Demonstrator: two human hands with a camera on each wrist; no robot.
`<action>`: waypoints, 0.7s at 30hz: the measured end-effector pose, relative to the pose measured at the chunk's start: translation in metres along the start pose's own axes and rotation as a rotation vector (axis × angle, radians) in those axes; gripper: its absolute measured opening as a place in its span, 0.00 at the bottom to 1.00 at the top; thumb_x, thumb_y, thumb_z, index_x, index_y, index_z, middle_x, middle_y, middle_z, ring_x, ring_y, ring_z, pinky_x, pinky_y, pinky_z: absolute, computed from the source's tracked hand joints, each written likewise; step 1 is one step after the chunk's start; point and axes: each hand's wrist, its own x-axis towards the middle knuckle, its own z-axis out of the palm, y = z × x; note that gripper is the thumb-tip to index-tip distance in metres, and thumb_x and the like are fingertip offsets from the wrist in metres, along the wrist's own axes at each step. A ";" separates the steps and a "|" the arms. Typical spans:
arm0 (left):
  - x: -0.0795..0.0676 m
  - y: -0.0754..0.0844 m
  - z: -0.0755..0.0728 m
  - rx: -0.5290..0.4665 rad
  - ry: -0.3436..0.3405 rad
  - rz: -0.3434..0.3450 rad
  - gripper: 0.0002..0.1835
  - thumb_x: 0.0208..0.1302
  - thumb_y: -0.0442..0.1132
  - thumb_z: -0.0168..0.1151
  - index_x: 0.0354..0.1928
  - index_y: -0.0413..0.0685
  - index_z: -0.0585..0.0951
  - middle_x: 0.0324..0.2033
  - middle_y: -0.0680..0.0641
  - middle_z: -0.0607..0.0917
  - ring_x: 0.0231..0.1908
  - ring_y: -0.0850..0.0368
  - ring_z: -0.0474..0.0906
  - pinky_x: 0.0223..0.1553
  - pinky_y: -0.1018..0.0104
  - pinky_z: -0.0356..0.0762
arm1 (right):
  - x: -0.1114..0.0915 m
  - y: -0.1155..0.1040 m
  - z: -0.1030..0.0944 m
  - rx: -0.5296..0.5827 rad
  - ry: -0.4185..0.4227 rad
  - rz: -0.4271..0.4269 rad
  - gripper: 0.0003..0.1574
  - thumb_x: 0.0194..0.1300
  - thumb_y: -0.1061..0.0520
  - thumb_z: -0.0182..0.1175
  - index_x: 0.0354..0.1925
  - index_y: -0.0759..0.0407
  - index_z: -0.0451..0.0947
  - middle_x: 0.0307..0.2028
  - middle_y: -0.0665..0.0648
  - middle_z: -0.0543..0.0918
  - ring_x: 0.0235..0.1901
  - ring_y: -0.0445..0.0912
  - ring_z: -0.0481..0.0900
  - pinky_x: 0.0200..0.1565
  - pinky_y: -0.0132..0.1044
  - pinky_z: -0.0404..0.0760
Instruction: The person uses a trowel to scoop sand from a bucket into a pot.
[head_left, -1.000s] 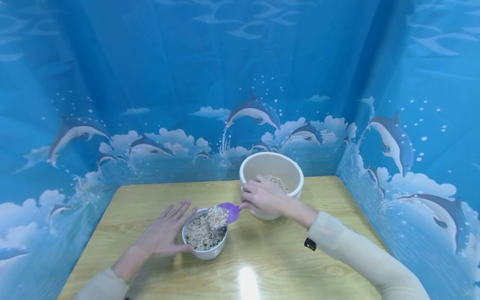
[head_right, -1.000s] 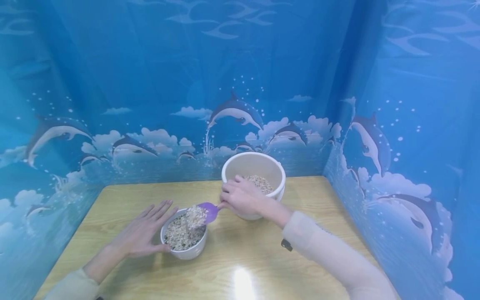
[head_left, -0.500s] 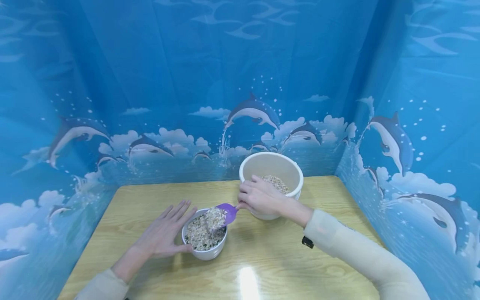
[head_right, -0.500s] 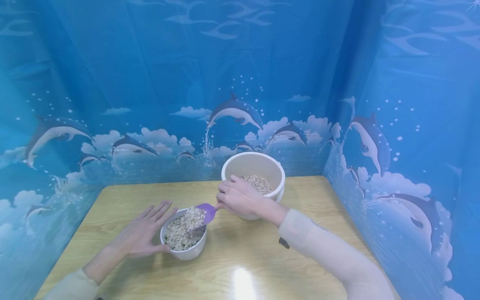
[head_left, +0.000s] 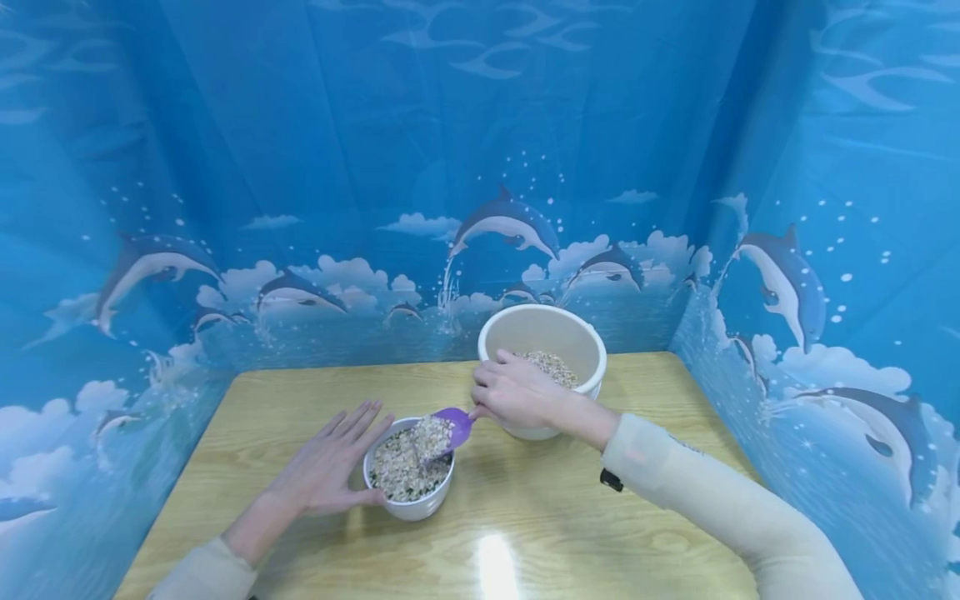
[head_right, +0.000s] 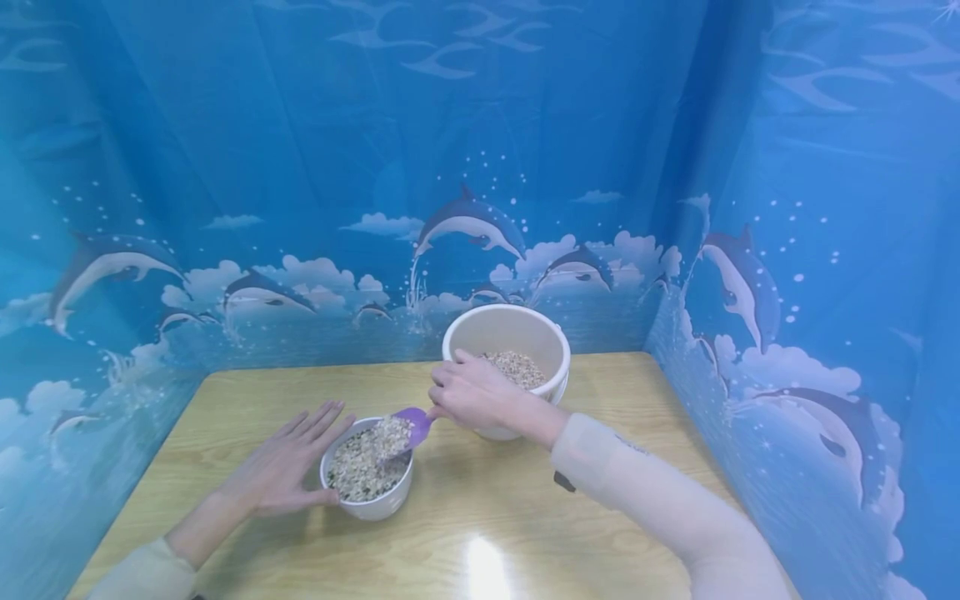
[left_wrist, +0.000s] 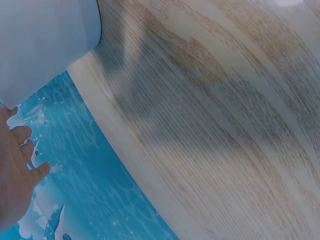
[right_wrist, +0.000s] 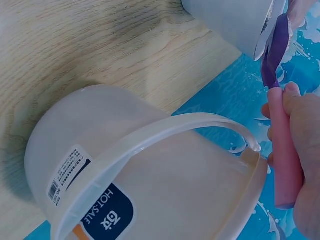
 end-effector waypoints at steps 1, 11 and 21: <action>0.000 0.000 0.000 0.002 0.001 0.001 0.64 0.58 0.87 0.51 0.82 0.45 0.60 0.80 0.33 0.62 0.78 0.34 0.64 0.77 0.36 0.67 | 0.001 0.000 0.000 -0.003 -0.005 0.000 0.24 0.76 0.31 0.55 0.42 0.43 0.87 0.37 0.43 0.85 0.39 0.41 0.81 0.44 0.35 0.71; -0.001 0.000 0.000 -0.006 0.006 0.001 0.64 0.58 0.87 0.50 0.82 0.44 0.61 0.80 0.33 0.62 0.78 0.34 0.65 0.76 0.35 0.68 | 0.004 -0.002 -0.002 -0.027 -0.024 -0.007 0.24 0.77 0.31 0.55 0.43 0.43 0.88 0.38 0.44 0.86 0.39 0.41 0.81 0.45 0.35 0.72; -0.001 0.001 0.000 -0.013 0.007 -0.002 0.64 0.57 0.87 0.51 0.81 0.44 0.63 0.80 0.33 0.62 0.78 0.34 0.64 0.76 0.35 0.67 | 0.005 -0.003 -0.005 -0.043 -0.024 -0.004 0.26 0.76 0.30 0.54 0.41 0.44 0.88 0.35 0.44 0.86 0.37 0.41 0.81 0.44 0.35 0.72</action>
